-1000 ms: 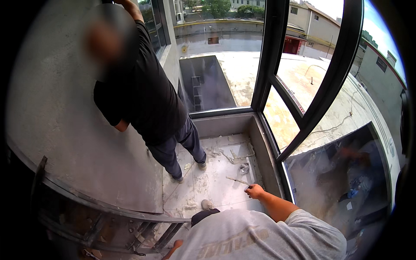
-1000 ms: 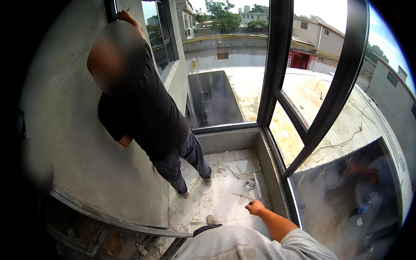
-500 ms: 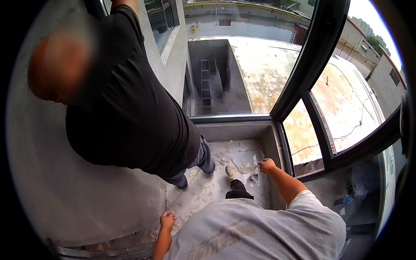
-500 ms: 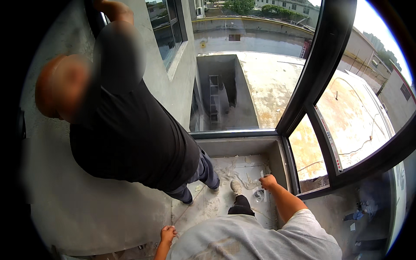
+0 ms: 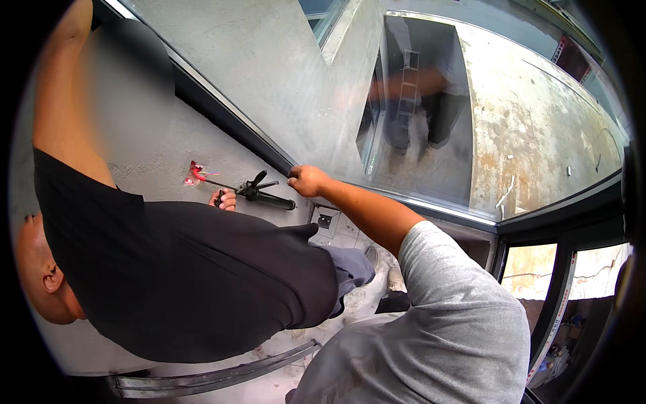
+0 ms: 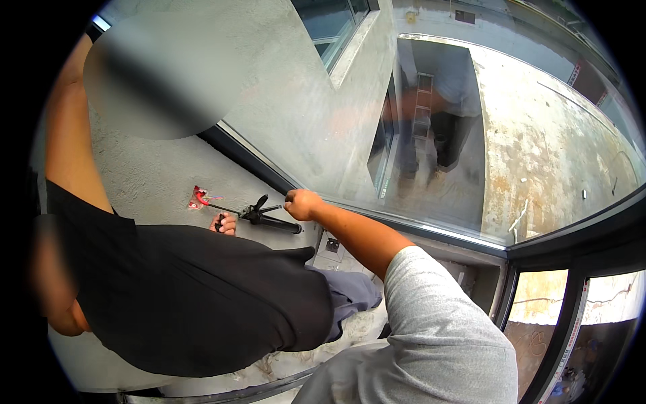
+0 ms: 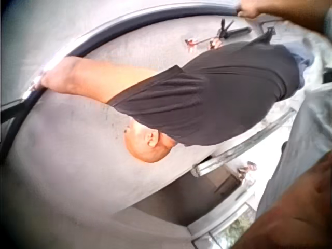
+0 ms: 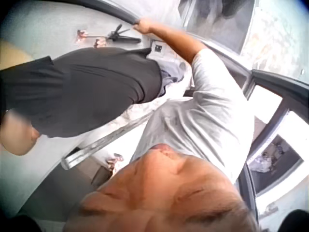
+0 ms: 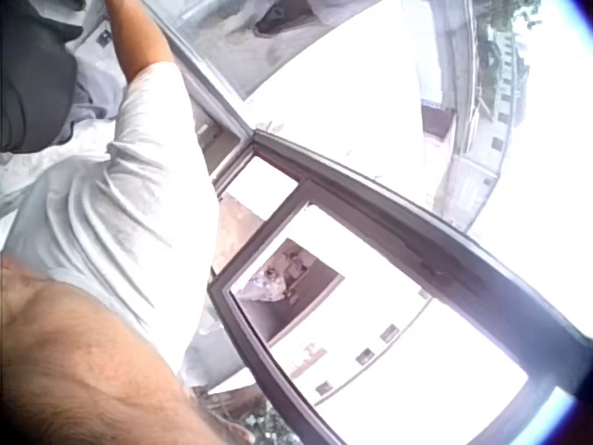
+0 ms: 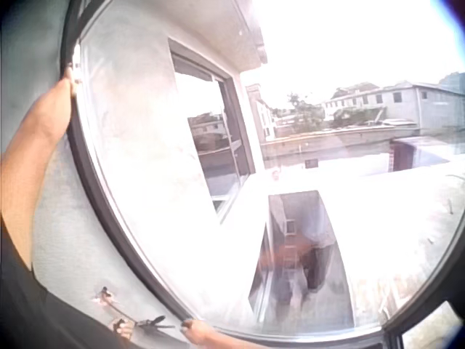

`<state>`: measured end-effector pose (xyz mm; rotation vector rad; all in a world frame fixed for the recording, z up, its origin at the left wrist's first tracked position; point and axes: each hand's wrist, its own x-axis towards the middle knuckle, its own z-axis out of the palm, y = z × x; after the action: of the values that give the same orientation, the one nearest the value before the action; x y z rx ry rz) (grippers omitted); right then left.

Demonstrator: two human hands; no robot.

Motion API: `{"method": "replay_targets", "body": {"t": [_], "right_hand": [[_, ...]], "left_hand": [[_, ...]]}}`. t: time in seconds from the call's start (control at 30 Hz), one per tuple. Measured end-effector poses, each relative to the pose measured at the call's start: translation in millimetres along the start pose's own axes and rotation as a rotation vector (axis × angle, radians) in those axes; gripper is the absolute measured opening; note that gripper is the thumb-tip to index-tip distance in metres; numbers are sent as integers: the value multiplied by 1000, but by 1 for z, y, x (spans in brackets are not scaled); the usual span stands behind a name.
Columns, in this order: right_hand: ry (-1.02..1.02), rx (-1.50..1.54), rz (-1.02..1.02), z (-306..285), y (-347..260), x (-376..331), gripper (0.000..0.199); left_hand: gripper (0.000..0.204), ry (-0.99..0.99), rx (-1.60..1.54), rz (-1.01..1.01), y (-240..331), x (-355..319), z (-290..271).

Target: The person applies sealant to a window frame using a caulking gun, then lifts and inserts a large glass pane into the frame. They secure the pane by inserting and adjusting plastic spacers along the edges.

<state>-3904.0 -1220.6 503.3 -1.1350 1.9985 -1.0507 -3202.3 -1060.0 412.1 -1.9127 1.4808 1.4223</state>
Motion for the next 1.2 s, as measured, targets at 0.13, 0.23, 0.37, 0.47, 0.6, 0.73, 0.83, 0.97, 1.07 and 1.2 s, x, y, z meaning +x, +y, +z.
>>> {"method": "replay_targets", "body": {"t": [0.13,0.23,0.37,0.47,0.6,0.73,0.83,0.97,1.07,1.2], "right_hand": [[-99,-296,-258,42,-40,68,47],[-118,-551,-349,74,-55,110,44],[-189,-790,-271,112,-58,153,49],[-137,-853,-96,132,-40,180,32],[-278,-787,-87,146,-52,173,27],[-349,-708,-42,125,-76,130,29],[-293,-739,-15,92,-52,94,31],[-172,-647,132,37,-8,-3,37],[-61,-636,275,10,20,-91,44],[148,-541,405,-9,71,-236,38]], "left_hand": [[13,76,-79,-65,25,-45,15],[14,105,-125,-116,30,-61,27],[14,152,-205,-207,13,-91,52],[14,172,-236,-243,0,-103,62],[15,188,-297,-270,-30,-119,85],[15,203,-341,-290,-65,-144,101],[15,193,-383,-243,-107,-136,114],[16,184,-405,-198,-178,-136,134],[16,159,-377,-117,-263,-124,165],[17,340,416,482,-407,-76,178]]}}
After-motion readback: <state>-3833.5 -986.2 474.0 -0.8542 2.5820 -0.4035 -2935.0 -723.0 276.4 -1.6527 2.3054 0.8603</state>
